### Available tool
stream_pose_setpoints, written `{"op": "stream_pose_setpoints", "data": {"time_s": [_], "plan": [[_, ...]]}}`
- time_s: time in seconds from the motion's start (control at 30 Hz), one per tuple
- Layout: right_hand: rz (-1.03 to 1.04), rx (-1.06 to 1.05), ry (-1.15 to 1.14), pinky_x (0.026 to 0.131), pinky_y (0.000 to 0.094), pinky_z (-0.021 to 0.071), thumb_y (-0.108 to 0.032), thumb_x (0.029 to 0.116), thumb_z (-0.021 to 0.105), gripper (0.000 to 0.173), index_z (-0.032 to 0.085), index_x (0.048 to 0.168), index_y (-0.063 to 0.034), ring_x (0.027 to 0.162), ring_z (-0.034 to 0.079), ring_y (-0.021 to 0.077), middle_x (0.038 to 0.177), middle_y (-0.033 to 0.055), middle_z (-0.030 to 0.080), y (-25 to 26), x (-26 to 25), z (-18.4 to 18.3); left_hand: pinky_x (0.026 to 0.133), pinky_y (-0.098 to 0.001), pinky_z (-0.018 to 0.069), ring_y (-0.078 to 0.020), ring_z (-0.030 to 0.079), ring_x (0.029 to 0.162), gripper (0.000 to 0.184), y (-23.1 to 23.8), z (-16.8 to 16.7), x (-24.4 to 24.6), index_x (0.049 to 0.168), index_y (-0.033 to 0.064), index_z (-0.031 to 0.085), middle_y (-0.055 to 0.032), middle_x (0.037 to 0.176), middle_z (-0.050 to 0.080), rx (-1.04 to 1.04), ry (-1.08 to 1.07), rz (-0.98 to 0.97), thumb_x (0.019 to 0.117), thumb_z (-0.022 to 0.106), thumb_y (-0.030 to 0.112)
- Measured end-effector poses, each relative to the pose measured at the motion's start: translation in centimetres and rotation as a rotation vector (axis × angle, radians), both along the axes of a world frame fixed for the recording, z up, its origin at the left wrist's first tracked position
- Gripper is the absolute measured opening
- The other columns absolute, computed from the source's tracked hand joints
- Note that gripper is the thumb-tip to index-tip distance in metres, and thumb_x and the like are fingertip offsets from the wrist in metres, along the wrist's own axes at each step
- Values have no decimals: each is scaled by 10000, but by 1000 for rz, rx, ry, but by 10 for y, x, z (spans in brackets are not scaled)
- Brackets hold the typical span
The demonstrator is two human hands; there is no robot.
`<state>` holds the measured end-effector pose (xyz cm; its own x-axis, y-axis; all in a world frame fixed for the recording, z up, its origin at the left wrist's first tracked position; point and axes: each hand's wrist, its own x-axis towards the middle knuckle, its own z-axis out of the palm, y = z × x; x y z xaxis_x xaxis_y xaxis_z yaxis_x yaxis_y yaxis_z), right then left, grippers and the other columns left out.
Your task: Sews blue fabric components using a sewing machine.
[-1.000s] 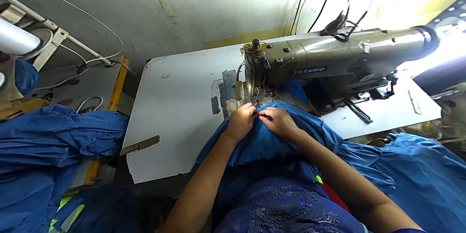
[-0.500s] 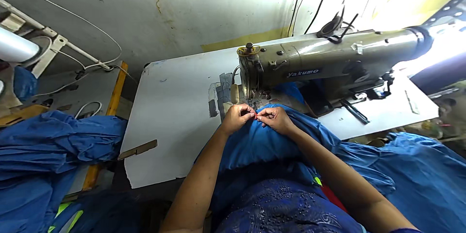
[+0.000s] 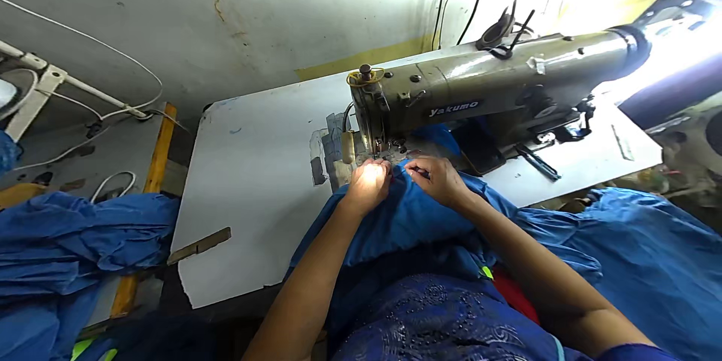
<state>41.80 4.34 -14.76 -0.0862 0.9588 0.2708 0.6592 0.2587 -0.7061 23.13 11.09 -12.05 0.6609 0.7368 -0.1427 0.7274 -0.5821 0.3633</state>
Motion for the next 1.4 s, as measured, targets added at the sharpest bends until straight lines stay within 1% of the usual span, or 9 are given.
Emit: {"op": "stream_pose_setpoints", "data": {"time_s": [0.2,0.57,0.67,0.77,0.83,0.97,1.1,1.23,1.4], "plan": [[69,421,-234,891,437,579,-89,948,578,208,774,982,-29,1049,710,290,1076,119,755,-5,-9,-42,898,-559,535,-413,656,1127,229,-7,-8,3,1083,-47,707,-232,1126,696,129,5,8,1020,543,100],[201,362,-380,904,516,526,-164,998,529,262,750,971,-26,1162,660,334,1204,142,722,-3,-10,-41,829,-540,566,-408,687,1065,189,-16,-17,5,1031,-42,731,-223,1073,713,273,-65,45,992,568,47],[193,372,-371,886,515,524,-178,1017,504,291,758,1005,-37,1151,660,328,1211,131,721,-3,-11,-41,831,-551,583,-405,708,1016,128,-15,-31,-4,996,-42,740,-225,1051,716,347,-271,54,950,635,12],[205,374,-372,892,516,520,-235,1058,474,344,756,1107,-44,1165,652,322,1282,117,699,-2,-9,-43,818,-487,596,-369,710,953,160,-23,-49,-15,984,-31,744,-209,1038,707,513,-416,52,941,590,-42],[211,377,-364,896,500,513,-255,1069,458,368,748,1191,-63,1169,651,298,1324,85,689,-1,-8,-45,886,-471,583,-354,712,1022,220,-38,-55,-20,1044,-35,749,-201,1119,720,494,-412,48,970,542,-22],[239,333,-305,944,490,490,-245,1061,466,363,747,1202,-64,1208,636,276,1337,50,692,0,-5,-46,1091,-491,488,-366,626,1283,317,-61,-59,-20,1233,-76,690,-217,1338,664,429,-324,43,1017,504,61],[254,236,-173,1020,495,462,-251,1044,506,345,757,1201,-73,1234,627,264,1315,40,705,3,-1,-44,1102,-496,477,-371,609,1305,328,-62,-61,-22,1242,-83,681,-219,1362,649,433,-322,-1,1028,489,75],[251,146,-124,1060,495,435,-222,1052,474,371,696,1306,-66,1253,613,264,1303,74,703,4,3,-39,1139,-497,441,-352,576,1348,400,-58,-59,-30,1303,-66,653,-204,1415,617,377,-332,-63,1058,464,186],[317,207,-272,1018,492,470,-216,1080,438,368,693,1296,-61,1259,610,268,1346,63,683,1,6,-37,1153,-482,426,-327,556,1373,489,-54,-57,-34,1345,-36,636,-177,1449,598,362,-290,-89,1075,437,319]]}}
